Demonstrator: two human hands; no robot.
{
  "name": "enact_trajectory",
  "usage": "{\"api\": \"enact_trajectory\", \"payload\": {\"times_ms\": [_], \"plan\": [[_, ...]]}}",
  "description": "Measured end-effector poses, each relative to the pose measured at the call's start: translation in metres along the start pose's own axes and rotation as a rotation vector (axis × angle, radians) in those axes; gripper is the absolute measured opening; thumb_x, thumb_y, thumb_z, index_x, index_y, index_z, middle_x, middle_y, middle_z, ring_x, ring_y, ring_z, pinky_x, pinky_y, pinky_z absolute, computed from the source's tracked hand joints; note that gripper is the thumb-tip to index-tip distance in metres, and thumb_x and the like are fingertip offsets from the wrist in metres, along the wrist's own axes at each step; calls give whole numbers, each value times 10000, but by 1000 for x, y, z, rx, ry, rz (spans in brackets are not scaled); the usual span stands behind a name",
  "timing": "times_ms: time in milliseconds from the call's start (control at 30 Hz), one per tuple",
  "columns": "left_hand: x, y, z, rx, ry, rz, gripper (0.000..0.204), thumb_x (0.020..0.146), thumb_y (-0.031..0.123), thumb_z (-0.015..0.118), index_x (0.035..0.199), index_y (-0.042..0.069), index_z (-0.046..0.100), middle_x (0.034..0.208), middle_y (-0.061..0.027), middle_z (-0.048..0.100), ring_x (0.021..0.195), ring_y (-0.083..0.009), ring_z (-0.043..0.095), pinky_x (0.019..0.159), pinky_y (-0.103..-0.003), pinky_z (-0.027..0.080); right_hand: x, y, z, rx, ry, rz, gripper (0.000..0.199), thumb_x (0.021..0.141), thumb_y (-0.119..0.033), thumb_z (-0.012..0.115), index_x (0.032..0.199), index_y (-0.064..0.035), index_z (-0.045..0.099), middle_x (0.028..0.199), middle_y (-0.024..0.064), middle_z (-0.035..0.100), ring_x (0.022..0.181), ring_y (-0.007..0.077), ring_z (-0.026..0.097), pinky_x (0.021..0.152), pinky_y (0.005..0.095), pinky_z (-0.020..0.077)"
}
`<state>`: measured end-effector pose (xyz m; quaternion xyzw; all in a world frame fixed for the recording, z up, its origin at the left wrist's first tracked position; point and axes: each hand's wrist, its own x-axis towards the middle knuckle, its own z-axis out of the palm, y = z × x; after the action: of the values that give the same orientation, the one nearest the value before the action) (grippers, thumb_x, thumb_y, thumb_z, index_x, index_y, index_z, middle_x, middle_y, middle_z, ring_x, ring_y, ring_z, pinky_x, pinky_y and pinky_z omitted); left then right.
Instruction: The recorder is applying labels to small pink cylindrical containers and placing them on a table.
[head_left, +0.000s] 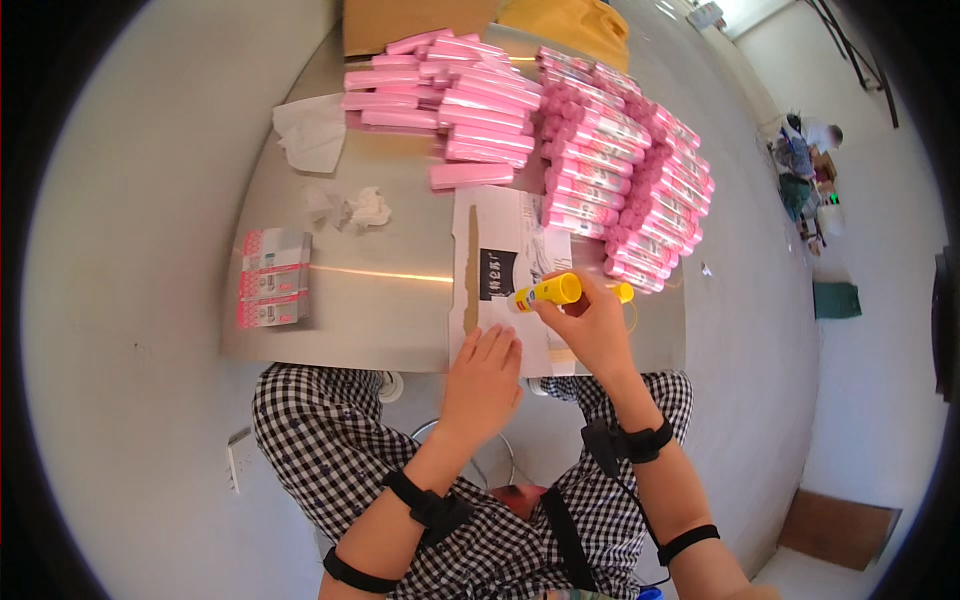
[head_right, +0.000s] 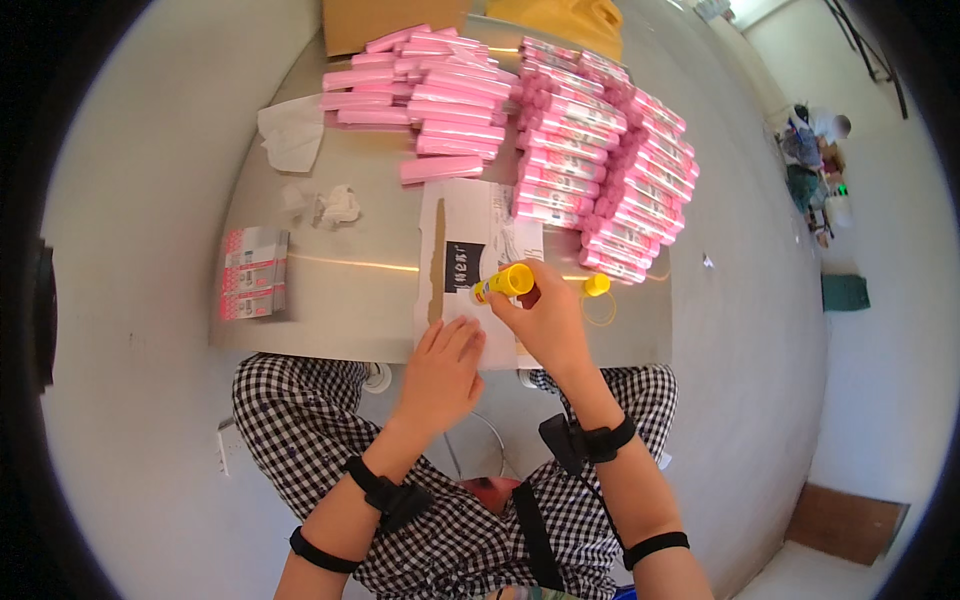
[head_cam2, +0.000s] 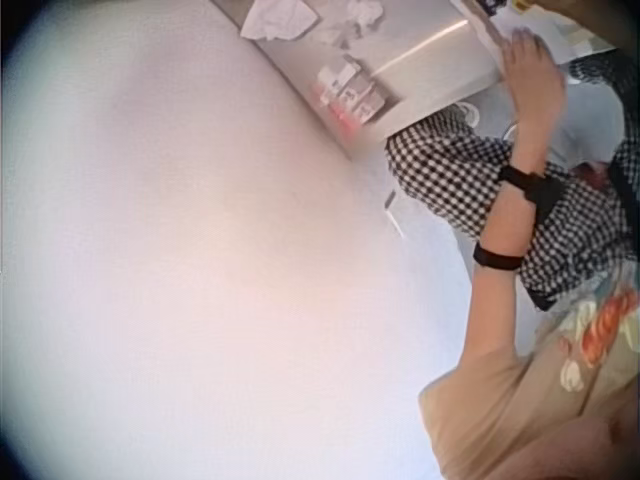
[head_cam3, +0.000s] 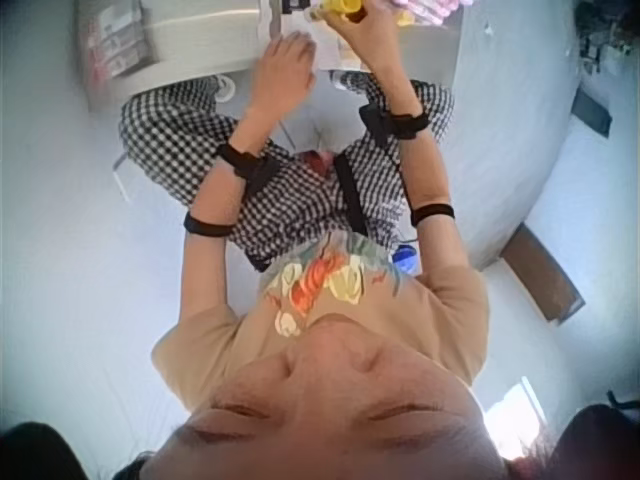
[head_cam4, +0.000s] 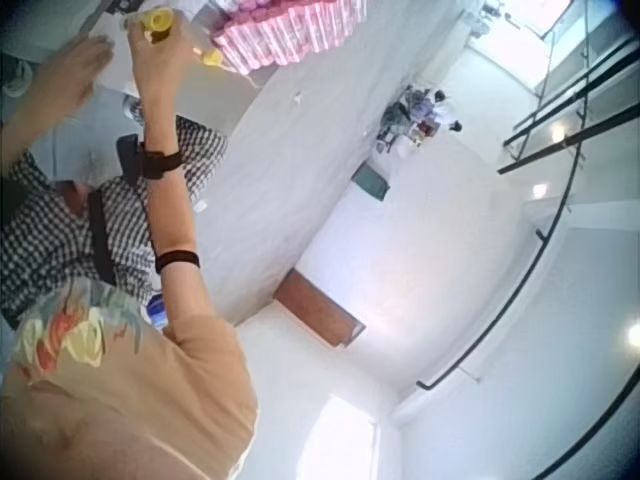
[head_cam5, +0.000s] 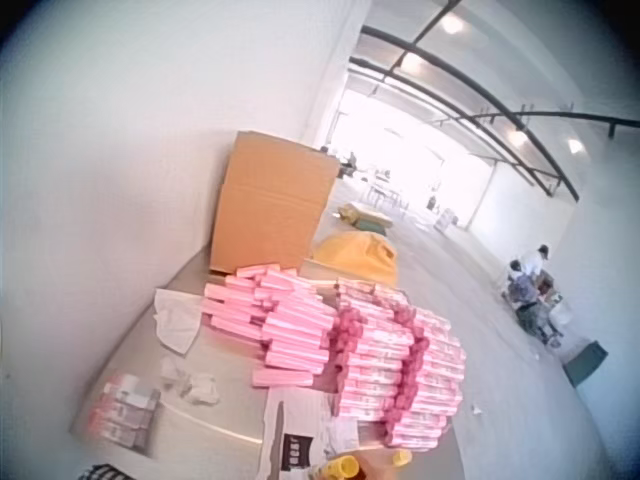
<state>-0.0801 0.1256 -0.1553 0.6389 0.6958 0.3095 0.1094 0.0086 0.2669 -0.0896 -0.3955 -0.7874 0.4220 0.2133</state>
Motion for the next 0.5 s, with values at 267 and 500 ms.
{"api": "enact_trajectory", "payload": {"times_ms": [267, 500], "plan": [[-3, -4, 11, 53, 110, -18, 424, 668, 125, 634, 1047, -63, 599, 1120, -140, 570, 1057, -260, 513, 938, -363, 400, -5, -3, 25, -168, -48, 11, 283, 749, -149, 742, 959, -8, 615, 716, 47, 604, 567, 74, 522, 537, 220, 428], [-5, -1, 14, 108, 175, -12, 328, 723, 94, 541, 990, -80, 618, 1056, -143, 596, 1016, -239, 534, 902, -335, 405, 3, 2, 38, -185, 20, -86, 261, 741, -133, 738, 934, -12, 611, 715, 60, 608, 569, 96, 542, 545, 232, 442]]}}
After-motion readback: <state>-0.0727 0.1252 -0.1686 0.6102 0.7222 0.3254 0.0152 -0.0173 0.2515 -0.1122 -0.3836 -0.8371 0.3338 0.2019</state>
